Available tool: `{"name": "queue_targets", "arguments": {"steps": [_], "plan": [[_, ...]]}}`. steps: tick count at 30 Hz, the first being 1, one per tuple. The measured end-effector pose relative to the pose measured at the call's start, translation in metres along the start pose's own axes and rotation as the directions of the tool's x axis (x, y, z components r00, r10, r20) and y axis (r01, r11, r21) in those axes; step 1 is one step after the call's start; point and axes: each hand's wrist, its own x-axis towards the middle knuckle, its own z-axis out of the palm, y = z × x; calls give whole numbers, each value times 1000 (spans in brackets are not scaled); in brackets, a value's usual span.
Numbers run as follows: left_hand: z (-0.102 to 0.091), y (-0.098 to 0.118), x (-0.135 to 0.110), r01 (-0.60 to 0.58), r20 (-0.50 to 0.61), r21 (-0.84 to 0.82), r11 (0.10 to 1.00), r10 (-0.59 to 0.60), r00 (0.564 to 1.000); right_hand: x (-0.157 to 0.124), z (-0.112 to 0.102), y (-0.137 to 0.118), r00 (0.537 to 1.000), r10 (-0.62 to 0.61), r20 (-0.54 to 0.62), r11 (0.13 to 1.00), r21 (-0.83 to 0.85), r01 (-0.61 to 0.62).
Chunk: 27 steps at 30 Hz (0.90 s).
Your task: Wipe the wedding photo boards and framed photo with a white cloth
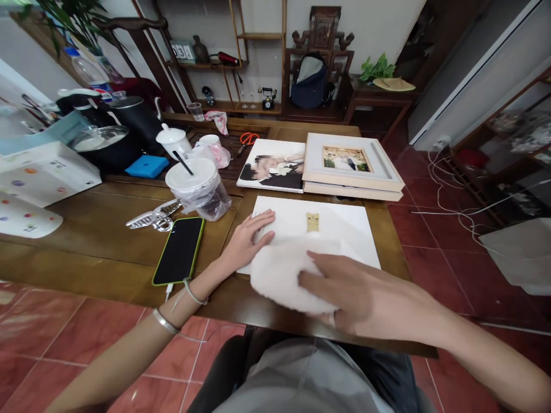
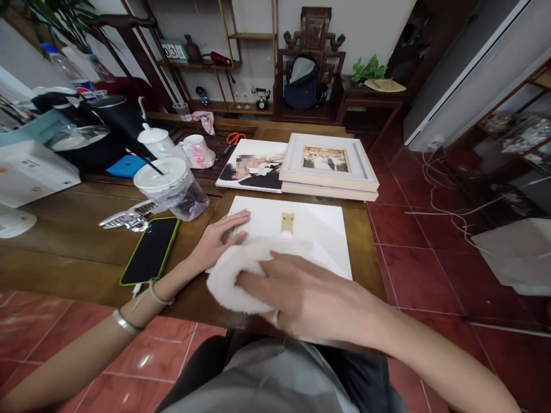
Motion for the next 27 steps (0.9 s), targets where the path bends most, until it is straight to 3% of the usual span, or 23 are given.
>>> {"name": "queue_targets", "arguments": {"steps": [4,7,9,13,18,22,27], "plan": [[2,0,0,-15,-11,78,997,16,1000,-1,-31,6,991,39,-129,998,-49,-46],[3,2,0,9,-16,135,991,-7,1000,18,-41,16,964,54,-260,990,-115,-86],[3,3,0,8,-7,135,991,-7,1000,40,-39,25,962,18,-272,961,-261,-91],[2,2,2,-21,-1,145,989,22,1000,90,-16,45,986,-45,-158,883,-469,-35],[2,-1,1,-35,4,145,989,35,999,131,10,62,995,-98,-25,898,-434,77],[4,-3,0,-10,1,130,991,10,1000,134,2,72,998,-43,53,921,-386,60],[5,-2,0,10,3,115,993,-11,1000,116,-18,83,979,132,158,943,-324,-75]]}}
